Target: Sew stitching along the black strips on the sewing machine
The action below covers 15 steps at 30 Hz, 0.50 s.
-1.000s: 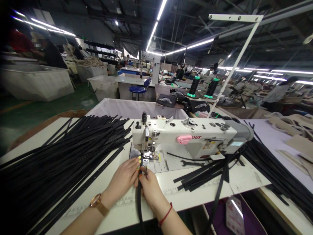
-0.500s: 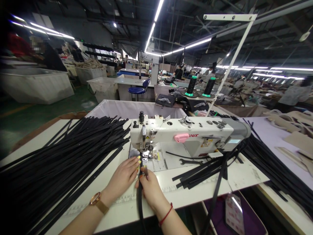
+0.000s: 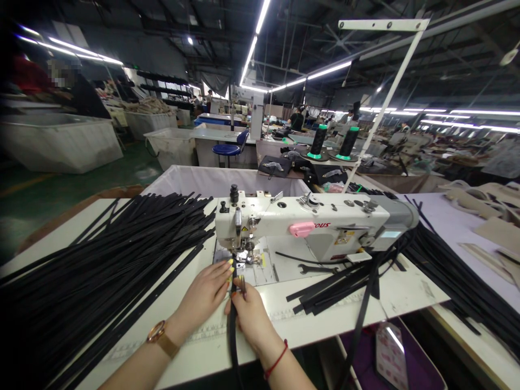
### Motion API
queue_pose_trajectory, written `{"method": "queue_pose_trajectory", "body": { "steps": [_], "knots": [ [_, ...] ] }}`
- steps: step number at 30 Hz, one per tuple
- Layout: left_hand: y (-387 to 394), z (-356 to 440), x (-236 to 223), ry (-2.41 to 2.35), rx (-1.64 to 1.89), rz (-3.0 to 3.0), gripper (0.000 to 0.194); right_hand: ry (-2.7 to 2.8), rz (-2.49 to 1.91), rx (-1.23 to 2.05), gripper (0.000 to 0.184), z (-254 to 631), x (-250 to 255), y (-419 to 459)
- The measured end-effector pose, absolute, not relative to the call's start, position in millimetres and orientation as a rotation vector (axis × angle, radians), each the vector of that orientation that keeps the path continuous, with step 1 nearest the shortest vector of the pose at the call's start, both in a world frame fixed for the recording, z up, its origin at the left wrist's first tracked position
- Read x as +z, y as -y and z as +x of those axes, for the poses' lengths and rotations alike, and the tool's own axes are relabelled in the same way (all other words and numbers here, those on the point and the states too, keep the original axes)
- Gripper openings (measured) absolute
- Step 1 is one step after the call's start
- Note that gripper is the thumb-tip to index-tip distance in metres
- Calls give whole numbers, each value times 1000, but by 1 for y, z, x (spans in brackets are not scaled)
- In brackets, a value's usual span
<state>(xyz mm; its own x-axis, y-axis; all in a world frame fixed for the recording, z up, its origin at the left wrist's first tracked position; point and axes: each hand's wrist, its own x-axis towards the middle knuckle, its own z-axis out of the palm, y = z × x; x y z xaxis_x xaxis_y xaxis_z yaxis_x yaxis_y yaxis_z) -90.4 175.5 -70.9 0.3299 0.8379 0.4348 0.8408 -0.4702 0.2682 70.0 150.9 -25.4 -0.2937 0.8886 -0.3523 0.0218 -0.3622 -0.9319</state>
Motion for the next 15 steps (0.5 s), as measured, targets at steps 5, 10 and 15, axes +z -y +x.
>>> {"method": "queue_pose_trajectory", "body": {
  "steps": [5, 10, 15],
  "knots": [
    [-176, -91, -72, 1616, -824, -2562, 34, 1171, -1288, 1735, 42, 71, -27, -152],
    [-178, -92, -75, 1574, -853, -2560, 36, 1156, -1282, 1737, 45, 71, -30, -152],
    [-178, -91, -76, 1580, -809, -2560, 36, 1186, -1248, 1714, 44, 75, -33, -149]
  ]
}}
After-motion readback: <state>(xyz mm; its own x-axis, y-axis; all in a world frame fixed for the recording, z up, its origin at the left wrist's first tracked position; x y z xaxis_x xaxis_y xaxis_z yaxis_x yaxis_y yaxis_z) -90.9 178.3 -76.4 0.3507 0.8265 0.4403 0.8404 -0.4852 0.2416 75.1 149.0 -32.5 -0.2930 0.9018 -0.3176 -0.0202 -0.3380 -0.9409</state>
